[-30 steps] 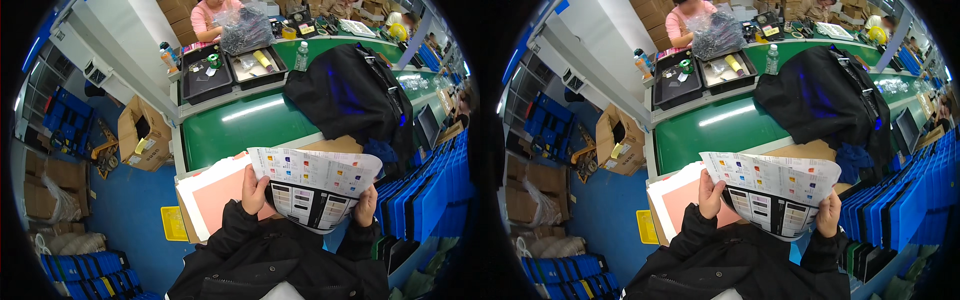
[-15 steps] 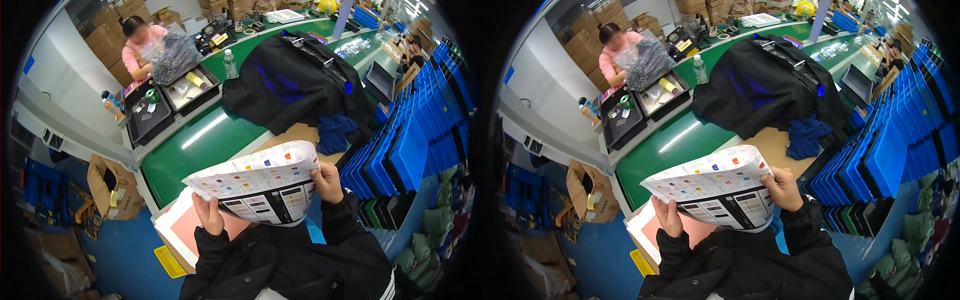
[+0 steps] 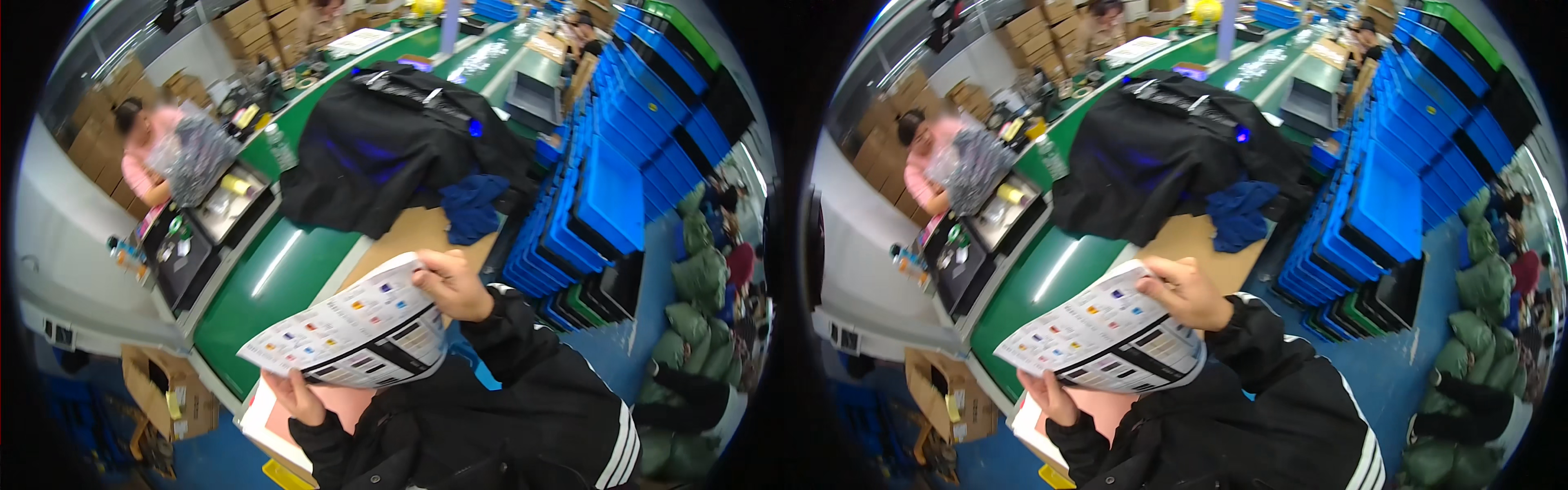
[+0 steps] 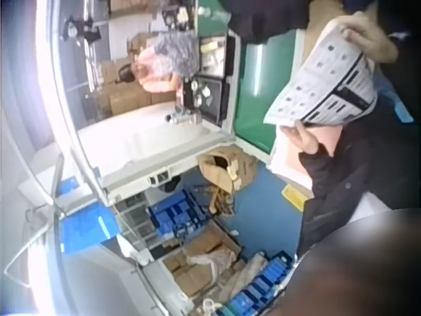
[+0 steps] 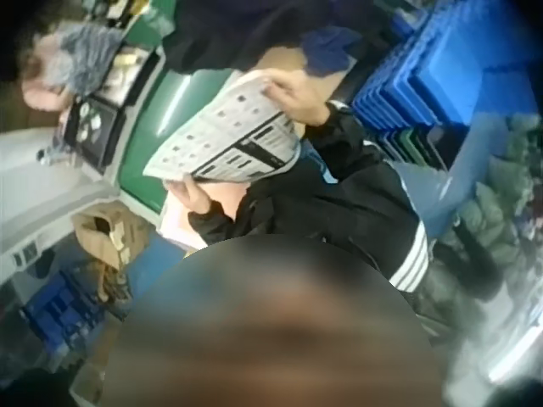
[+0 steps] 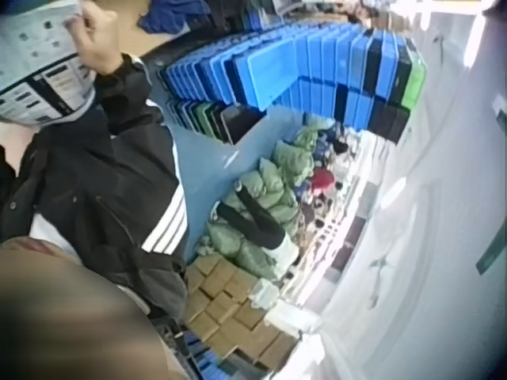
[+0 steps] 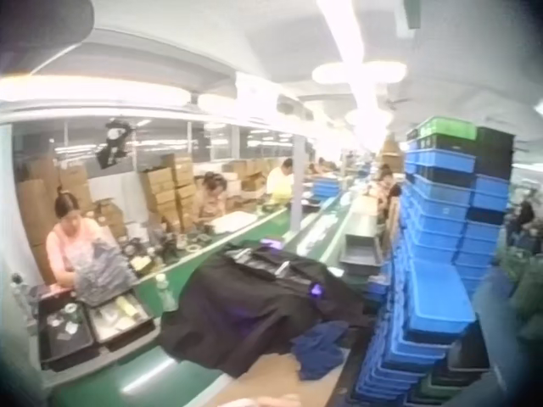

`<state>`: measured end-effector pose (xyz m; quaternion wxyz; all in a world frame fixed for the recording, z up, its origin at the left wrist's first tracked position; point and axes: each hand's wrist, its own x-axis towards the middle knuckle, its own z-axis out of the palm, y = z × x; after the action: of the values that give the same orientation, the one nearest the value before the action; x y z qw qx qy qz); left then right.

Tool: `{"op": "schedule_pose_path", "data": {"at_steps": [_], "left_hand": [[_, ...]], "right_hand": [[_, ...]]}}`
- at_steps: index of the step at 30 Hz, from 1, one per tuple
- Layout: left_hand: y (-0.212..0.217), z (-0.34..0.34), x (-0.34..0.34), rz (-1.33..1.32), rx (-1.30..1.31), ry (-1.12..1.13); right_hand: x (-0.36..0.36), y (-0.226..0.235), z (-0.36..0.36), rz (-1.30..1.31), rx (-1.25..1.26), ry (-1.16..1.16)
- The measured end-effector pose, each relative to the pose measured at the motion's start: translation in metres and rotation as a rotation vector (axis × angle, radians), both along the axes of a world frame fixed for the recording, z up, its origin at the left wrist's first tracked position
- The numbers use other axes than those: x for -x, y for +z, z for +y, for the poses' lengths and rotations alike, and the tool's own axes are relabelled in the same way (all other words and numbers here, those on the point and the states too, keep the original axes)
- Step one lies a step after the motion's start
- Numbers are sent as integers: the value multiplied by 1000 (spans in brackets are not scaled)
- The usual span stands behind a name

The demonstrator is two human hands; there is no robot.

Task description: Organize and sort printed labels and paper documents on a factory workbench.

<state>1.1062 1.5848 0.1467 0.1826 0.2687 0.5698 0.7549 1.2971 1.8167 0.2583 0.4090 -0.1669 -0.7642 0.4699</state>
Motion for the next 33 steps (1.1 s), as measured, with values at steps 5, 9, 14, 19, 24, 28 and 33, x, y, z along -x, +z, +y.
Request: {"op": "schedule_pose_path", "data": {"at_steps": [5,9,14,19,24,28,33], "left_hand": [[-1,1,2,21,-28,-25],[2,3,3,25,-35,-19],[0,0,9,51,-41,-15],[8,1,6,48,-11,51],[13,5,-4,175,54,117],[12,6,-8,427,-42,11],[2,-3,4,294,51,159]], "right_hand": [[1,6,7,81,-136,-46],[-3,6,2,105,-93,-53],[2,-8,3,274,4,49],[-11,-25,-7,99,279,157],[-9,-26,-19,151,180,15],[-13,-40,-20,65,-53,-192],[-14,-19,-19,174,11,-22]]}}
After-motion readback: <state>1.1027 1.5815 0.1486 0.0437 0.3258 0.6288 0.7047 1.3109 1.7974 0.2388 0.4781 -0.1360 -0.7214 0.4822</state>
